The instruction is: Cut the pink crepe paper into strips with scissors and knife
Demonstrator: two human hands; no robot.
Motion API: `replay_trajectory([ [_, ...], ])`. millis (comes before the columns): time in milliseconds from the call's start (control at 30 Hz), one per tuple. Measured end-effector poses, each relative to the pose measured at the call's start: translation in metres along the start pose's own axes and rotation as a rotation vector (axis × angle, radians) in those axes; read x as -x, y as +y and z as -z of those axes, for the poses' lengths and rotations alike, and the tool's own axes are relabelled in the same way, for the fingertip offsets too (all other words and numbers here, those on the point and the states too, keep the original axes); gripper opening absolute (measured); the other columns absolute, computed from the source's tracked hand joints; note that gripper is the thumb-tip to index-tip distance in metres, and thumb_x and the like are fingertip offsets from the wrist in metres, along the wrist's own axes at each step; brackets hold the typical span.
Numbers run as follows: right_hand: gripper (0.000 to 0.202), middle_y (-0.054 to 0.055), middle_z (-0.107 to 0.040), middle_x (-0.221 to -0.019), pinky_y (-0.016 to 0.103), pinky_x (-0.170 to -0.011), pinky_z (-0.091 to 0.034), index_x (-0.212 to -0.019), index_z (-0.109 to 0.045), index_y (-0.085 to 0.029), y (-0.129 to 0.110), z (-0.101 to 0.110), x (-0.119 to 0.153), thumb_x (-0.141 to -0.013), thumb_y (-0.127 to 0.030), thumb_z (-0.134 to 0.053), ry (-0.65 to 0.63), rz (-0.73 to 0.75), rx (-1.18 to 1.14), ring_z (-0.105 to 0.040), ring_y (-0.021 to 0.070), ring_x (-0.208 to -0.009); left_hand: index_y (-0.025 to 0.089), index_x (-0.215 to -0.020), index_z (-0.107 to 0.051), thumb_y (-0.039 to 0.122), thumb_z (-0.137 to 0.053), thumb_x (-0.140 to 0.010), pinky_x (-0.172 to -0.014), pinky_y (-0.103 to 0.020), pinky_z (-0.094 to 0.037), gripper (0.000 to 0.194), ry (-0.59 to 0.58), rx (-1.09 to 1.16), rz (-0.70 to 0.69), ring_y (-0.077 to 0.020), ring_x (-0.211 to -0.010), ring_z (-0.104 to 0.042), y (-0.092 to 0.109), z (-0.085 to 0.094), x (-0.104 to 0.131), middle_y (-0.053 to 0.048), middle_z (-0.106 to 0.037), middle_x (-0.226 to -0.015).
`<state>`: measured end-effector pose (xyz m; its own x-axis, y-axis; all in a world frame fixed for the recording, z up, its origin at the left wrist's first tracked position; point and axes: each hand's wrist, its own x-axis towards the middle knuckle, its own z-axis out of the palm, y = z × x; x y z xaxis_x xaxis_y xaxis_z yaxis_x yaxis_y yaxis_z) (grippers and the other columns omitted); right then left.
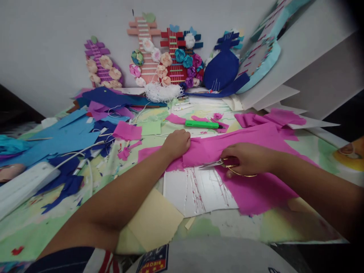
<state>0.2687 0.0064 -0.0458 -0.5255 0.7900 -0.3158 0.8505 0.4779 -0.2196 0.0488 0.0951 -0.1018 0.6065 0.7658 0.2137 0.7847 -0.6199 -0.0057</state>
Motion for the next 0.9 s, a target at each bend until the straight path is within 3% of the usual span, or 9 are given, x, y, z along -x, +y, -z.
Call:
replay_trajectory([
  [500,0.014,-0.001,-0.053,-0.064,0.022,-0.049,-0.021,-0.066,-0.049,-0.019,0.0,-0.004,-0.012,-0.062,-0.031,-0.055,0.016,-0.023,0.037,-0.041,0.0109,-0.055,0.014,-0.082,-0.056,0.021,-0.036,-0.083,-0.068,-0.03,-0.039,0.021,-0.01,-0.001,0.004,-0.0197,-0.078,-0.05,0.001,0.001,0.0,-0.008,-0.055,-0.082],
  [900,0.018,0.0,-0.052,-0.065,0.022,-0.05,-0.022,-0.068,-0.05,-0.019,-0.006,-0.001,-0.01,-0.066,-0.035,-0.055,-0.035,0.013,0.005,-0.041,0.0115,-0.056,0.014,-0.082,-0.056,0.022,-0.036,-0.083,-0.069,-0.031,-0.039,0.021,-0.007,0.013,0.005,-0.0201,-0.079,-0.049,0.0,0.0,0.0,-0.008,-0.054,-0.082],
])
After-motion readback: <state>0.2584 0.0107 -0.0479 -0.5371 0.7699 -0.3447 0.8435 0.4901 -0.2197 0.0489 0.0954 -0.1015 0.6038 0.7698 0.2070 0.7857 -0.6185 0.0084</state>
